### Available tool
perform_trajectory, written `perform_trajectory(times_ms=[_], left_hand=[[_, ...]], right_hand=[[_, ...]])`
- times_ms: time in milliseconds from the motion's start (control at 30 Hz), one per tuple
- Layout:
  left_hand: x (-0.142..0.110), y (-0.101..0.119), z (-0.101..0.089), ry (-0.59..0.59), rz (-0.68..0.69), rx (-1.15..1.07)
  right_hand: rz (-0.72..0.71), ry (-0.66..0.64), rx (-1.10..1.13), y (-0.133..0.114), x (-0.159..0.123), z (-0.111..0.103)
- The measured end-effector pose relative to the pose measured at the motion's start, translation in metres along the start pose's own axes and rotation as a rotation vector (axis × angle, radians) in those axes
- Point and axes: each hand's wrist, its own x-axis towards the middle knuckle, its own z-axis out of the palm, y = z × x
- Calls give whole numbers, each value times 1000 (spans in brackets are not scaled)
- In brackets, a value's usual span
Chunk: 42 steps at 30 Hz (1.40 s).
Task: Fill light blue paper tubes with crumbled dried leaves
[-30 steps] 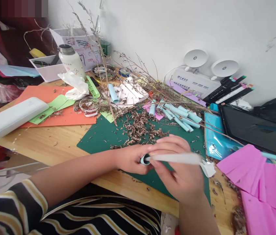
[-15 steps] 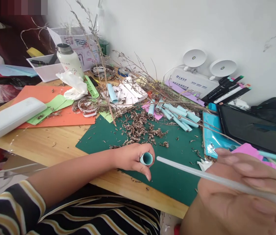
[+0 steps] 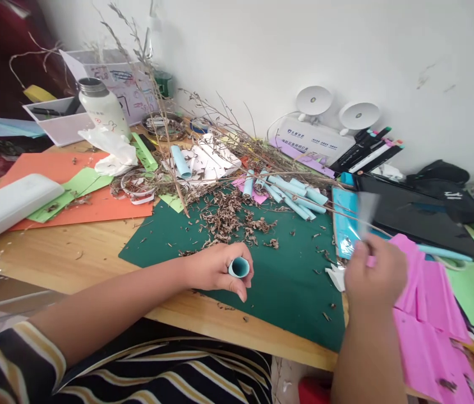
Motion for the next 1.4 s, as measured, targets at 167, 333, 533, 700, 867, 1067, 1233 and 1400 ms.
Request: perform_trajectory(times_ms=[167, 333, 533, 700, 867, 1067, 1233, 1400], left_hand=[[-1, -2, 1, 31, -21, 10], [0, -1, 1, 12, -37, 30], [0, 1, 0, 23, -3, 25], [1, -2, 1, 28, 16, -7], [2, -3, 1, 53, 33, -51], [2, -3, 2, 64, 27, -60], [3, -3, 3, 83, 57, -65], [4, -4, 3, 77, 96, -58]], right_hand=[[91, -469, -452, 1, 18, 18], [294, -660, -308, -17, 42, 26], [240, -977, -35, -53, 61, 37], [221, -1044, -38, -63, 50, 51], [191, -979, 17, -63, 45, 51], [196, -720, 253, -72, 44, 45], [-1, -332, 666, -98, 47, 35], [-302, -361, 812, -127, 60, 22]])
